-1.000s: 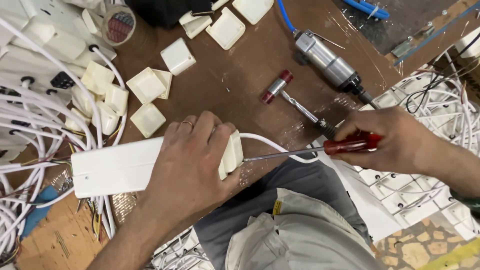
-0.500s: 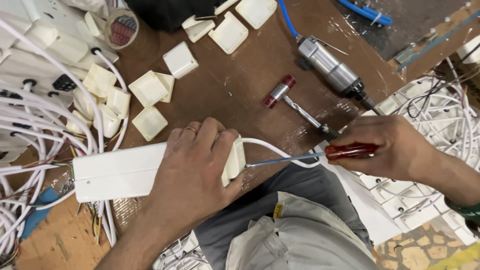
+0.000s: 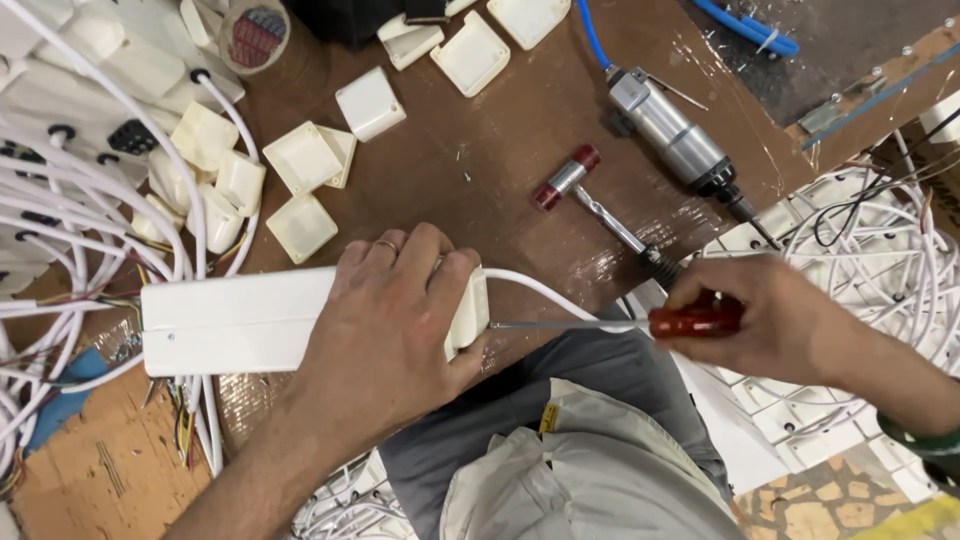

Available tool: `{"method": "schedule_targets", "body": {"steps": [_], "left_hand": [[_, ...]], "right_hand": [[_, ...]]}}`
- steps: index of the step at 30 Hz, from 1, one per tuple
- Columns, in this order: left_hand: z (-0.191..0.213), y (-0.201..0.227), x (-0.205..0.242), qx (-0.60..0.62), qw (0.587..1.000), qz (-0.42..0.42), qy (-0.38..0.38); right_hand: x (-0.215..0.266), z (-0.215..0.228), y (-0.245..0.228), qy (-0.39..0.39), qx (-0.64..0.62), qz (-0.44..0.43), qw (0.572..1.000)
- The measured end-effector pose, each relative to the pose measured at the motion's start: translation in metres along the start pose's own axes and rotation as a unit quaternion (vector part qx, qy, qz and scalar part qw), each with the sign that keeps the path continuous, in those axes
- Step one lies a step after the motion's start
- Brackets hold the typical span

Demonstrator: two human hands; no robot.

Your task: The person sits at a workbench and uses a red-handled screwdriver to drive screws, fastening a small white plastic box to a larger white enclosure housing. They position the box, thread a white cable through it, tighten the screws, and lift the assembled enclosure at the end.

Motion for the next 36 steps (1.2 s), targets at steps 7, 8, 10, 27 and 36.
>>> {"method": "schedule_targets", "body": {"steps": [7,8,10,27,36], "left_hand": [[0.005,0.0,0.001,0.014,1.0,-0.009,0.023],[0.001,0.0,0.002,0.007,1.0,-0.015,0.01],[-0.004,0.0,0.004,0.001,1.0,-0.019,-0.003],[0.015,-0.046,0.033,-0.002,0.993,-0.02,0.118],[-0.01,-0.072,0.062,-0.135,0.989,-0.059,0.006]], "right_hand": [[0.023,0.009,-0.054,0.105,0.289,0.297,0.904],[0.018,0.007,-0.047,0.086,0.282,0.26,0.92],[0.013,0.004,-0.04,0.065,0.276,0.222,0.933],[0.046,-0.008,-0.023,0.074,0.297,0.287,0.908],[0.027,-0.006,-0.015,0.055,0.162,0.07,0.983]]}}
Point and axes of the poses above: each hand's wrist, its own x-axis away from the middle knuckle, its own z-axis out of the back of the hand, y = z × x, the point moved 10 cm from there along -x, towards the middle knuckle, and after that the axes turned 13 degrees about y, right-handed, at the moved point
